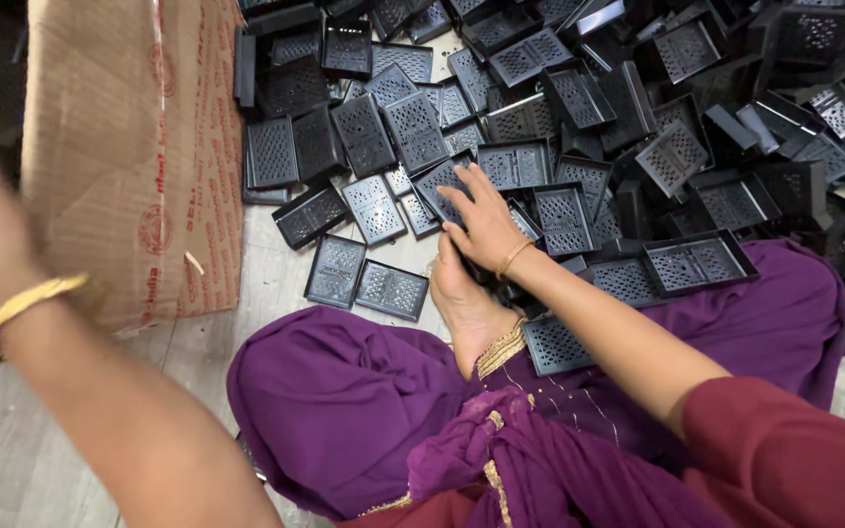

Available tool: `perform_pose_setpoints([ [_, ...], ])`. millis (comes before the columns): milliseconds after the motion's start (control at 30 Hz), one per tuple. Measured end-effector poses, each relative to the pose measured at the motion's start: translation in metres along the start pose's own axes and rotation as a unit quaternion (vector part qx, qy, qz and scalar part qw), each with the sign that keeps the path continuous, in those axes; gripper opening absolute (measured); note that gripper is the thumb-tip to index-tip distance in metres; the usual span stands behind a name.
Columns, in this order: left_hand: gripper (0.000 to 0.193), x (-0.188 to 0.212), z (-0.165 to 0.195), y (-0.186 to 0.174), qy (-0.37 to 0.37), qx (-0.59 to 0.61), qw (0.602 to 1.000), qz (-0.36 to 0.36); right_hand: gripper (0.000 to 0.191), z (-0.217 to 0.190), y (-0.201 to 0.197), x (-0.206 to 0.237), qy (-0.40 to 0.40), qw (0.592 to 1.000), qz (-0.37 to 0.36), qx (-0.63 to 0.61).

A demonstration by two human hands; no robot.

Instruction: The person sits on the floor and repeatedly picks up small black plastic components from a large pile. They align and press two pieces together to form a single unit, then place the assembled unit into a nearby cardboard box. The process is repeated continuously throughout the clip.

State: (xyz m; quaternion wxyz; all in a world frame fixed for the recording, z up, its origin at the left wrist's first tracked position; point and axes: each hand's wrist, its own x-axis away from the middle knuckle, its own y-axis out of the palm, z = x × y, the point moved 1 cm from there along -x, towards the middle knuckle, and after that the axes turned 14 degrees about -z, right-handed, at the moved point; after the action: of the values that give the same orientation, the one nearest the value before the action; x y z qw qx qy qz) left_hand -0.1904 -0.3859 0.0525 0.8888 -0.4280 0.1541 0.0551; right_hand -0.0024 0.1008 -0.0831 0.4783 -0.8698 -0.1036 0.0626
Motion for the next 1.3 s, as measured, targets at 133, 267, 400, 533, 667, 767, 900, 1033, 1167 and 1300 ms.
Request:
perform_pose_setpoints([
  [133, 0.035, 0.007, 0.074, 0.010, 0.009, -0.079, 0.995, 0.066, 0.050, 0.006, 0.003, -0.006, -0.017, 1.000, 0.021, -0.003],
  [267, 0.012, 0.038, 0.157, 0.058, 0.305, 0.034, 0.951, 0.028, 0.046, 0.015, 0.000, -0.037, -0.003, 0.998, 0.043, -0.037],
  [400, 0.023, 0.093, 0.178, 0.171, 0.200, 0.190, 0.953, -0.125, 0.057, 0.024, 0.001, -0.087, 0.057, 0.997, 0.036, -0.020],
  [533, 0.026, 0.162, 0.148, 0.258, -0.083, 0.305, 0.935, -0.158, 0.102, 0.018, 0.005, -0.126, 0.112, 0.991, -0.010, 0.067],
  [667, 0.023, 0.172, 0.120, 0.293, -0.121, 0.501, 0.836, -0.189, 0.100, 0.009, 0.005, -0.117, 0.166, 0.984, -0.014, 0.057],
  [767, 0.035, 0.163, 0.118, 0.293, -0.164, 0.609, 0.748, -0.208, 0.092, -0.006, -0.002, -0.081, 0.092, 0.991, 0.056, -0.074],
  [900, 0.055, 0.163, 0.143, 0.288, -0.175, 0.730, 0.625, -0.217, 0.079, -0.027, 0.002, -0.038, -0.133, 0.971, -0.098, -0.173],
  [1033, 0.061, 0.163, 0.150, 0.282, -0.214, 0.750, 0.610, -0.141, 0.049, -0.007, 0.008, -0.074, 0.070, 0.972, -0.093, -0.204],
  [1167, 0.068, 0.160, 0.136, 0.268, -0.220, 0.768, 0.592, -0.109, 0.077, 0.014, 0.004, -0.151, 0.056, 0.997, -0.049, 0.034],
  [1300, 0.072, 0.163, 0.133, 0.254, -0.224, 0.780, 0.572, -0.121, 0.060, 0.015, -0.003, -0.187, 0.094, 0.985, -0.099, 0.107],
])
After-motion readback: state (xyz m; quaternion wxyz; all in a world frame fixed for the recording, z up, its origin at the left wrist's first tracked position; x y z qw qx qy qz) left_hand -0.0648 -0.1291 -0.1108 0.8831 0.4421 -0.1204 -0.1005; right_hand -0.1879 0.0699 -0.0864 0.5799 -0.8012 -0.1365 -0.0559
